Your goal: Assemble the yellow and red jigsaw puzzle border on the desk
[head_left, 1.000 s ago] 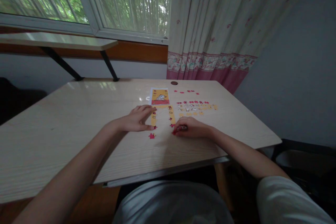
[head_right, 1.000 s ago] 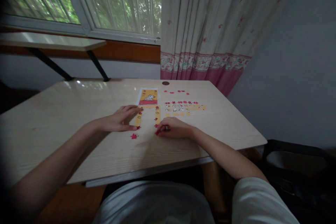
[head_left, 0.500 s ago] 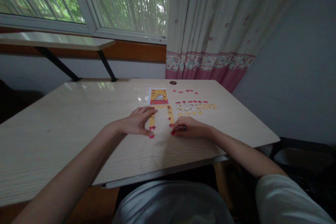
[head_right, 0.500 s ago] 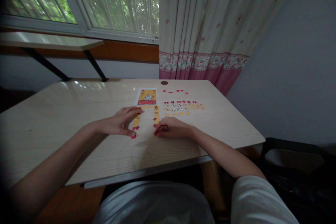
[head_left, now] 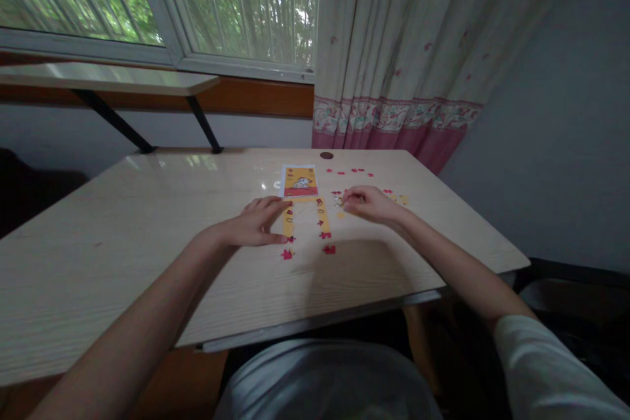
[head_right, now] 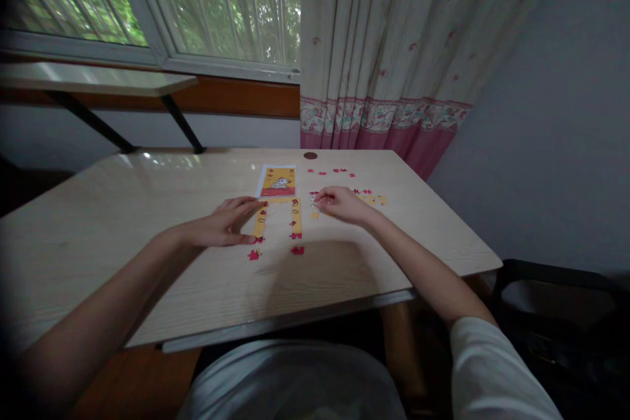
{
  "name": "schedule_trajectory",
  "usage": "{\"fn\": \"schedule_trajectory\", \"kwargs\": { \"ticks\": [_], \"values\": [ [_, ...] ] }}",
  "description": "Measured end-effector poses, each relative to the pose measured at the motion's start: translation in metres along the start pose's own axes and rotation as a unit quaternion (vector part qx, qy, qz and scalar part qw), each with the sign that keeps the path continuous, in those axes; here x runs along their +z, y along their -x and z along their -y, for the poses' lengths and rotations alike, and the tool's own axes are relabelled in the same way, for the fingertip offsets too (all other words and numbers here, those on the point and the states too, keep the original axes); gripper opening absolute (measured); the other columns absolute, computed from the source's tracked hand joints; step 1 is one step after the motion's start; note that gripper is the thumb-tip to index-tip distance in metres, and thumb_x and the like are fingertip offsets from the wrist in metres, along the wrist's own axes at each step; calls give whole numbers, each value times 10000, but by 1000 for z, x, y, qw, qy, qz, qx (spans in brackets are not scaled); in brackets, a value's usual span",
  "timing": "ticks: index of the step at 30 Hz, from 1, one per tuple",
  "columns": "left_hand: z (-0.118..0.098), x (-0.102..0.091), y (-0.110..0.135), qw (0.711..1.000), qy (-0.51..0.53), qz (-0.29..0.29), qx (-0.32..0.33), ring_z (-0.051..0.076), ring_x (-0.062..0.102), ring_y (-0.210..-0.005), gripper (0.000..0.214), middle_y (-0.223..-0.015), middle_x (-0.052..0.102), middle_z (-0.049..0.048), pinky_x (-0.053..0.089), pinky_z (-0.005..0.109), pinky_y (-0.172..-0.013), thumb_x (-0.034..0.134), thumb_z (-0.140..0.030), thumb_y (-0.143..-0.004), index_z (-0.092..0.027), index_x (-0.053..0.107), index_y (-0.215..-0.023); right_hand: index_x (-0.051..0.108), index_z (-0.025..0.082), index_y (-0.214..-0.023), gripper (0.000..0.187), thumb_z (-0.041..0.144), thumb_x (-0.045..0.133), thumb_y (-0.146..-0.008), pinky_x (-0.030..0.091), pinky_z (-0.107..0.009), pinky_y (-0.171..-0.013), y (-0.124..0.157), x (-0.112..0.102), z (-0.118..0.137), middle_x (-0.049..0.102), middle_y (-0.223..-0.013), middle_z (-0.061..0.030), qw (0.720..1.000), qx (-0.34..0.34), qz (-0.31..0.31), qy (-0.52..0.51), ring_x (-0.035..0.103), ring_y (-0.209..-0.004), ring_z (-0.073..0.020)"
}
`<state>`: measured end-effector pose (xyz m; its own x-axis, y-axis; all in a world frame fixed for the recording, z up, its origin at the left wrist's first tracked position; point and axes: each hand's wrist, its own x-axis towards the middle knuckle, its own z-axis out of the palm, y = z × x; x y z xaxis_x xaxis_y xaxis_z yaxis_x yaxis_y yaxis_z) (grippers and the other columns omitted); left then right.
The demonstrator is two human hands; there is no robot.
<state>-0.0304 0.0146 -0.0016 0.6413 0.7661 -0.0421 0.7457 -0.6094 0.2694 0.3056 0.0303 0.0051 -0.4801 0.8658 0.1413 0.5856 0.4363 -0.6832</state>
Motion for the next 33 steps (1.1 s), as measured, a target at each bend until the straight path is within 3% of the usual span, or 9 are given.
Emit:
{"fn": "schedule_trajectory", "kwargs": {
  "ticks": [5, 9, 23, 33],
  "values": [
    [6, 2, -1, 1000, -10, -9, -5, 391, 319, -1360, 888, -1481, 365, 197, 273, 532, -1098, 523, -700, -768, -176, 342, -1462, 704, 120, -995, 226, 206, 597, -815, 413, -233, -652, -36, -51, -42, 686, -849, -68, 984, 95, -111, 105, 556, -708, -137],
    [6, 1, 0, 1000, -17, -2, -16, 390, 318, -1363, 852, -1485, 361, 201, 279, 526, -1095, 510, -665, -791, -174, 336, -1465, 702, 99, -1000, 225, 156, 562, -834, 432, -233, -722, -53, -70, -68, 710, -913, -104, 965, 147, -140, 166, 594, -774, -148],
    [5, 1, 0, 999, -25, 4, -20, 392, 321, -1360, 840, -1479, 373, 195, 276, 527, -1097, 499, -664, -798, -174, 349, -1463, 691, 114, -1060, 246, 136, 610, -829, 426, -239, -853, -99, -62, -104, 697, -1090, -131, 945, 184, -64, 264, 617, -963, -174],
    [7, 3, -1, 1000, -22, -15, -14, 404, 355, -1337, 822, -1467, 405, 186, 307, 540, -1075, 527, -654, -781, -192, 379, -1445, 689, 114, -1078, 293, 106, 591, -802, 448, -219, -723, -103, -65, -88, 724, -859, -85, 941, 216, -11, 261, 618, -739, -140]
  ]
}}
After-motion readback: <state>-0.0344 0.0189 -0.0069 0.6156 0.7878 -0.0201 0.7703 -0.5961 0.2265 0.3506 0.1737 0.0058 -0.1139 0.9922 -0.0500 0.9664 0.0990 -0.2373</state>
